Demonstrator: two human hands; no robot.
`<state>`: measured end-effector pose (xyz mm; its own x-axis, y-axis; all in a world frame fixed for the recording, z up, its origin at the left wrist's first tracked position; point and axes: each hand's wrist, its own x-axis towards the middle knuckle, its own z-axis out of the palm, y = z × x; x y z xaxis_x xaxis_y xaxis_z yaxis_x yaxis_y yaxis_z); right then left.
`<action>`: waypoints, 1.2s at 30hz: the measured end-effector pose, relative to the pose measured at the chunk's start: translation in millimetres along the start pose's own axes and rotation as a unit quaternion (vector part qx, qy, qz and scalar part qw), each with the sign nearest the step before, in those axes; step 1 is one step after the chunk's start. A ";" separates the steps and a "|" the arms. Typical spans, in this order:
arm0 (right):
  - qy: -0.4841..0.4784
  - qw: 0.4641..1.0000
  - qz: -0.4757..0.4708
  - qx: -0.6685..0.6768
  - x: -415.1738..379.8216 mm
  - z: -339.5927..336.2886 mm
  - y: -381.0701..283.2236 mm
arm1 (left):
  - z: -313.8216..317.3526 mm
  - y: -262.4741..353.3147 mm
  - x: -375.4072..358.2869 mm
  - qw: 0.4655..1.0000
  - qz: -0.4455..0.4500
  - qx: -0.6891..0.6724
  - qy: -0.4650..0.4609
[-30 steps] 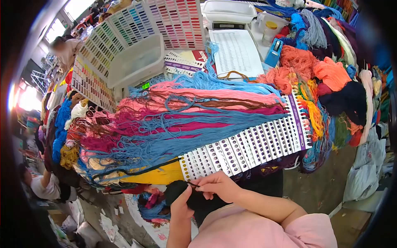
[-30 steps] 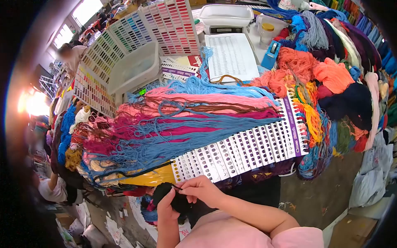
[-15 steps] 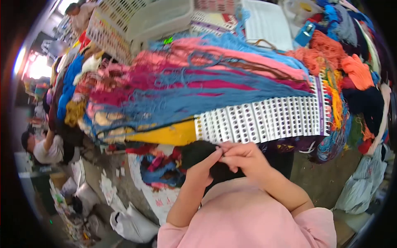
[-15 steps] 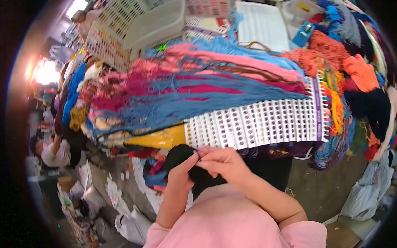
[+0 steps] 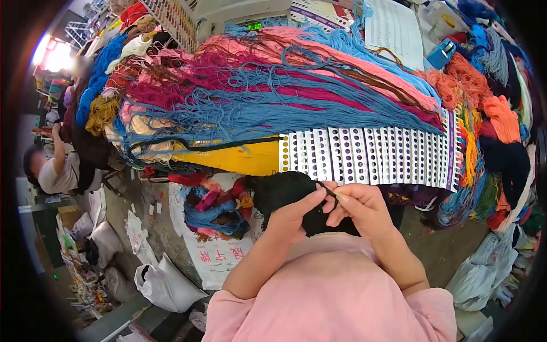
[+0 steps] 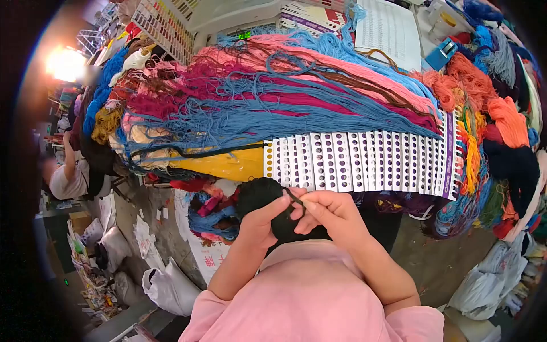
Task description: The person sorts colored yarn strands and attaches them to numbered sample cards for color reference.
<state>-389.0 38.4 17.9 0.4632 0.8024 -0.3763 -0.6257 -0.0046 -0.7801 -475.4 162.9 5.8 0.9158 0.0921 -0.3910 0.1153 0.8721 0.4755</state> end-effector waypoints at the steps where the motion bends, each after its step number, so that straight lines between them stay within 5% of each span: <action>1: 0.022 0.999 -0.014 -0.029 -1.0 2.1 -0.1 | -1.6 -1.1 -0.3 1.000 0.004 0.009 -0.002; 10: 0.028 0.998 0.001 -0.048 -1.3 -4.2 1.7 | -2.4 -11.7 2.1 0.995 0.020 0.083 0.045; 23: 0.047 0.999 0.009 0.022 1.5 -2.2 3.4 | 0.0 -11.0 1.7 1.000 0.019 -0.015 0.001; 26: 0.050 0.997 0.008 -0.065 0.7 1.0 0.6 | -0.4 -12.1 2.0 0.999 0.004 -0.032 0.024; 29: 0.039 0.960 -0.132 -0.243 7.7 4.1 8.5 | -0.5 -12.2 1.3 0.997 -0.030 -0.032 0.066; 31: 0.042 0.979 -0.087 -0.182 6.1 2.1 9.9 | -8.7 -14.6 1.1 0.993 -0.037 0.037 0.106; 34: 0.026 0.999 0.003 0.034 3.4 -4.1 2.1 | -20.9 -15.7 1.3 0.999 0.010 -0.001 -0.054; 36: -0.031 0.989 0.028 0.144 2.7 -15.5 2.1 | -10.3 -8.3 -3.8 0.997 0.006 -0.061 -0.037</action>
<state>-379.3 31.3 7.6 0.3896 0.8407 -0.3760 -0.8058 0.1135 -0.5813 -483.7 160.2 -4.9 0.9435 0.0713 -0.3238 0.0602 0.9236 0.3786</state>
